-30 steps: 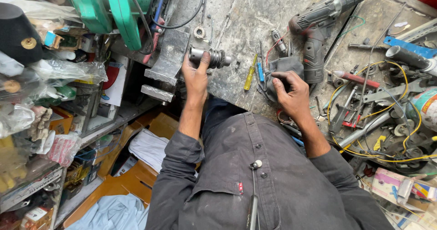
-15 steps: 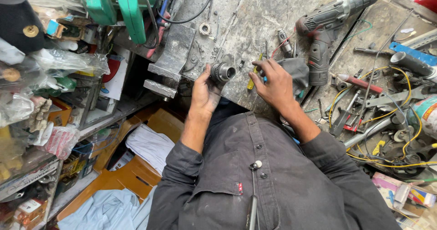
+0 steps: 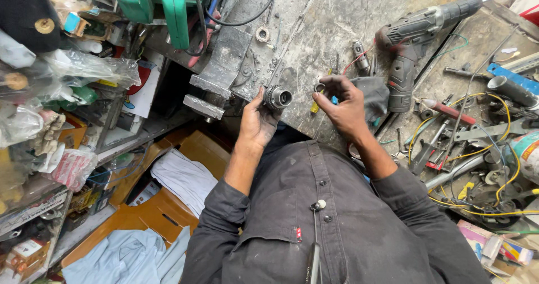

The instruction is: The person sits at a cluttered workbench handling a metal drill chuck assembly, inserting a long rod into it and turning the part, then wipes the chuck and surrounding components with a cloth and sets the cleaned assembly on the bench.

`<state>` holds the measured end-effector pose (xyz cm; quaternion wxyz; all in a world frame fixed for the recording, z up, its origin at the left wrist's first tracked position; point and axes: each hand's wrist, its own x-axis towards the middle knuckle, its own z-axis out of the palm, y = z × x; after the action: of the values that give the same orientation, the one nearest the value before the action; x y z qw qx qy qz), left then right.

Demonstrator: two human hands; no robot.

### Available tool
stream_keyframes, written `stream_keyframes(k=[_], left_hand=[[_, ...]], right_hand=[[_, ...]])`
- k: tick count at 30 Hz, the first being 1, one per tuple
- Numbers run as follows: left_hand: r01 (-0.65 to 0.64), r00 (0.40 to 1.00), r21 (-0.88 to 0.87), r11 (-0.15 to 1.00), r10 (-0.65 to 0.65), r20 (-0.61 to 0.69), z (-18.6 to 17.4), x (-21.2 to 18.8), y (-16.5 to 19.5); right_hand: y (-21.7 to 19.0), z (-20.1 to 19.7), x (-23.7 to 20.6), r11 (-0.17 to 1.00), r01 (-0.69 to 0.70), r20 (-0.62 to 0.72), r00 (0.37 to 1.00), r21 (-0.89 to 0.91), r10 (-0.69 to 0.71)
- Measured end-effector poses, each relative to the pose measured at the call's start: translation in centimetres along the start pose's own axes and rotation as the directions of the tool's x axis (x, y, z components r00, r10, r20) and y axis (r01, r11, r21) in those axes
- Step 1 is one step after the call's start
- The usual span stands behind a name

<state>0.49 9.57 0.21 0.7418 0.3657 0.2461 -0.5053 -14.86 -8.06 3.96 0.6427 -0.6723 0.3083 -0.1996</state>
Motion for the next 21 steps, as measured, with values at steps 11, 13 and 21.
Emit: stream_keyframes(k=[11, 13, 21], left_hand=[[0.046, 0.998, 0.012, 0.999, -0.047, 0.043, 2.5, -1.3, -0.7], [0.053, 0.997, 0.004, 0.999, -0.053, 0.057, 2.7, -1.5, -0.7], [0.074, 0.995, -0.036, 0.997, -0.072, 0.066, 2.6, -1.9, -0.8]], right_hand=[[0.0, -0.7, -2.3, 0.970, -0.033, 0.023, 0.999, 0.242, 0.029], [-0.2, -0.7, -2.0, 0.977, -0.025, 0.027, 0.999, 0.212, 0.020], [-2.4, -0.3, -0.3, 0.931, 0.128, -0.021, 0.989, -0.341, -0.144]])
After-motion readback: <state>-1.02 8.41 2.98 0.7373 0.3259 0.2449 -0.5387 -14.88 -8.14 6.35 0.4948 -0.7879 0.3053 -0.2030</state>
